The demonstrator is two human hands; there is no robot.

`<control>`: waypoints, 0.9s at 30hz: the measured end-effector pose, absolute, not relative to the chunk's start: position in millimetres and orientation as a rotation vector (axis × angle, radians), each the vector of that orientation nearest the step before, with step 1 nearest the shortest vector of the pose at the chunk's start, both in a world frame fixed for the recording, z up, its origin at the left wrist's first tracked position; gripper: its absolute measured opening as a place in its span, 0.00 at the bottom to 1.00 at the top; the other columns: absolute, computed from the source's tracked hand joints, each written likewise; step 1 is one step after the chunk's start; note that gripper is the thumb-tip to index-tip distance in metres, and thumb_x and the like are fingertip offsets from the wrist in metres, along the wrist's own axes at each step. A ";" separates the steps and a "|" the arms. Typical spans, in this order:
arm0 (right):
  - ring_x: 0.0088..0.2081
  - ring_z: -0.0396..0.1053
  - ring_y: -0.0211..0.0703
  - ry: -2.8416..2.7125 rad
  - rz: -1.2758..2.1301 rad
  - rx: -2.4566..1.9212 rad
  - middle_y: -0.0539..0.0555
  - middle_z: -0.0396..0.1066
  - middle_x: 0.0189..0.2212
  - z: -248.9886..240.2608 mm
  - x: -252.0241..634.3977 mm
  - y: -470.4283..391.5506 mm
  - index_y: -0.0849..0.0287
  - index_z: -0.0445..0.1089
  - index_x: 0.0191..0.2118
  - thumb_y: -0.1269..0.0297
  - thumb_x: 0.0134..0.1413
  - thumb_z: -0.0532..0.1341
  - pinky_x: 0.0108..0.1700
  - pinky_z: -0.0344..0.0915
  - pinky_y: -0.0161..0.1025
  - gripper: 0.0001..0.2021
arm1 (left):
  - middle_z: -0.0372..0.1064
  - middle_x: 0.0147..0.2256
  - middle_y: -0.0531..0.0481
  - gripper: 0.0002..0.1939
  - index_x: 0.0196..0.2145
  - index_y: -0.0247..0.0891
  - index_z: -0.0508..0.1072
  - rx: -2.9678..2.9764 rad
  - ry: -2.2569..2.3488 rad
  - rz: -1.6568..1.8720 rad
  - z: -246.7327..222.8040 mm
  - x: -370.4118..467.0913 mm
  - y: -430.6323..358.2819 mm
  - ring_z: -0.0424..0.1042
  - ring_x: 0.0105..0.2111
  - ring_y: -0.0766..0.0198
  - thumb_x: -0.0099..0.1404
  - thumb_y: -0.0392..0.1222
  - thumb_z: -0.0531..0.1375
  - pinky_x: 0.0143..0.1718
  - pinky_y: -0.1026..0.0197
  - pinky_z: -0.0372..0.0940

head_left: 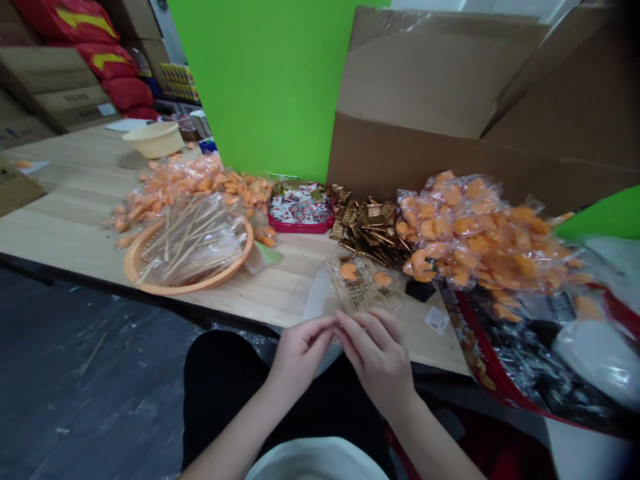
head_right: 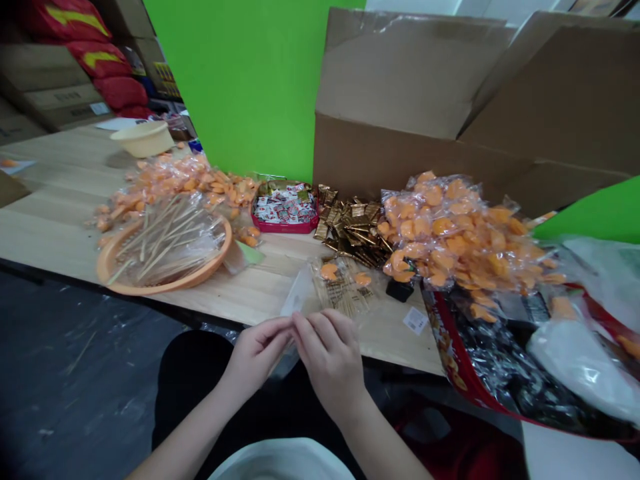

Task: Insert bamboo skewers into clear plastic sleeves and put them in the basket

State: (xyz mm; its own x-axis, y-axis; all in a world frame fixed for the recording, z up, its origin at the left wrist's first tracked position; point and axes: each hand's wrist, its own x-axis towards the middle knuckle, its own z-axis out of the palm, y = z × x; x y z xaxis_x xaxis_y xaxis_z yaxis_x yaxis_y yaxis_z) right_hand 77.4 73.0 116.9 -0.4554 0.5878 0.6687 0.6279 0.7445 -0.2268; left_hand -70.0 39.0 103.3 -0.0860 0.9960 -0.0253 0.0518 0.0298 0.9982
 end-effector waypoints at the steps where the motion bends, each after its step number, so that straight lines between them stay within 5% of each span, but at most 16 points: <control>1: 0.40 0.65 0.46 -2.232 -0.072 -0.893 0.54 0.72 0.33 118.1 76.5 73.3 0.58 0.70 0.45 0.72 0.51 0.61 0.46 0.62 0.43 0.14 | 0.74 0.38 0.50 0.12 0.42 0.42 0.74 1.303 1.370 1.220 103.8 -70.0 38.3 0.72 0.41 0.62 0.62 0.39 0.55 0.44 0.62 0.64; 10: 0.36 0.66 0.44 -2.285 0.104 -0.849 0.55 0.71 0.31 120.1 77.1 78.9 0.58 0.71 0.40 0.73 0.55 0.55 0.41 0.65 0.42 0.10 | 0.74 0.34 0.49 0.12 0.39 0.43 0.75 1.523 1.473 1.149 108.3 -69.2 34.5 0.71 0.35 0.61 0.63 0.38 0.53 0.39 0.63 0.63; 21: 0.33 0.66 0.41 -1.628 0.933 -1.201 0.54 0.69 0.30 107.0 94.3 85.2 0.57 0.71 0.31 0.65 0.53 0.57 0.36 0.64 0.38 0.05 | 0.75 0.33 0.48 0.11 0.34 0.39 0.77 1.138 1.322 1.190 107.7 -58.5 36.3 0.72 0.36 0.59 0.61 0.44 0.56 0.41 0.62 0.63; 27: 0.27 0.67 0.41 -1.270 1.412 -1.310 0.52 0.68 0.23 45.5 159.4 76.6 0.59 0.70 0.30 0.55 0.51 0.58 0.33 0.65 0.41 0.12 | 0.74 0.38 0.44 0.15 0.41 0.36 0.73 0.523 1.153 1.217 101.8 -68.7 39.9 0.72 0.40 0.57 0.58 0.47 0.60 0.45 0.55 0.65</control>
State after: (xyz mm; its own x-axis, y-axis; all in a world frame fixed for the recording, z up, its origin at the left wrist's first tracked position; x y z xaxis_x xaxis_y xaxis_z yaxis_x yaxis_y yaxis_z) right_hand 159.4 76.6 45.5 -0.1325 0.9760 -0.1728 0.0688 -0.1649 -0.9839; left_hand -68.7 39.9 101.8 -0.0794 0.9127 -0.4008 -0.4496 0.3260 0.8316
